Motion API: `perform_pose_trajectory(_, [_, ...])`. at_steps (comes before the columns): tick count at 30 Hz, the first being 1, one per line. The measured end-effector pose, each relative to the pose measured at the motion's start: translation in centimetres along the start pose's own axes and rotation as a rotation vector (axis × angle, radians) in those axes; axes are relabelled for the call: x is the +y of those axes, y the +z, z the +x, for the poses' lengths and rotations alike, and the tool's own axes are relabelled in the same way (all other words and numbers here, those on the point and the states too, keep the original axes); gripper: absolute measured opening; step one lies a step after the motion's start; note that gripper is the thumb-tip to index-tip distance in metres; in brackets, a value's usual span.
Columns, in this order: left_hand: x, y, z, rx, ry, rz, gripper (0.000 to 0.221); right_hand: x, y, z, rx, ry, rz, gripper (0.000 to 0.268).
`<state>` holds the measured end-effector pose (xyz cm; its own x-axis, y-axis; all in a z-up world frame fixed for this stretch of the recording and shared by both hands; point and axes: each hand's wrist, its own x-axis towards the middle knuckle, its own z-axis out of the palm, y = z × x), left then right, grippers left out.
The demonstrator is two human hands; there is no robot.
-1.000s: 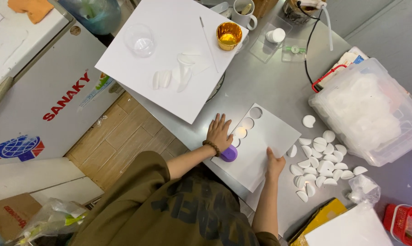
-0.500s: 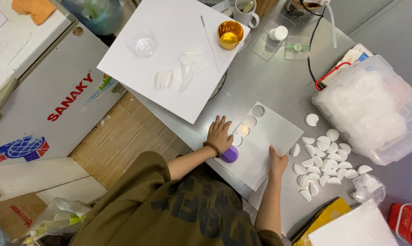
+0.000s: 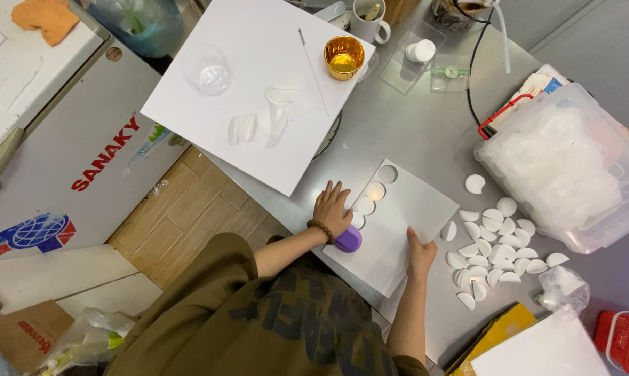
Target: Cutting circular pieces of foam padding and assembling them into a plastic tray for packaging.
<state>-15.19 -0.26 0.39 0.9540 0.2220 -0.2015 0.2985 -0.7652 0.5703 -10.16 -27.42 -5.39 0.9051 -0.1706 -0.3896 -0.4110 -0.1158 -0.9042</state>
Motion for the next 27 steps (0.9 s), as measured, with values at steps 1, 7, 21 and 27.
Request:
perform_pose_trajectory(1, [-0.1, 0.1, 0.0, 0.009, 0.000, -0.013, 0.057, -0.2, 0.0, -0.2, 0.004, 0.006, 0.002, 0.042])
perform_pose_trajectory(7, [-1.9, 0.9, 0.9, 0.088, 0.064, -0.004, 0.047, -0.9, 0.3, -0.1, 0.016, 0.012, -0.011, 0.038])
perform_pose_trajectory(21, [-2.1, 2.3, -2.2, 0.121, -0.072, -0.248, 0.032, -0.7, -1.6, 2.1, 0.098, -0.169, 0.051, 0.033])
perform_pose_trajectory(27, [-1.9, 5.1, -3.0, 0.340, -0.378, -0.750, 0.038, -0.9, 0.0, -1.0, 0.299, -0.110, 0.073, 0.029])
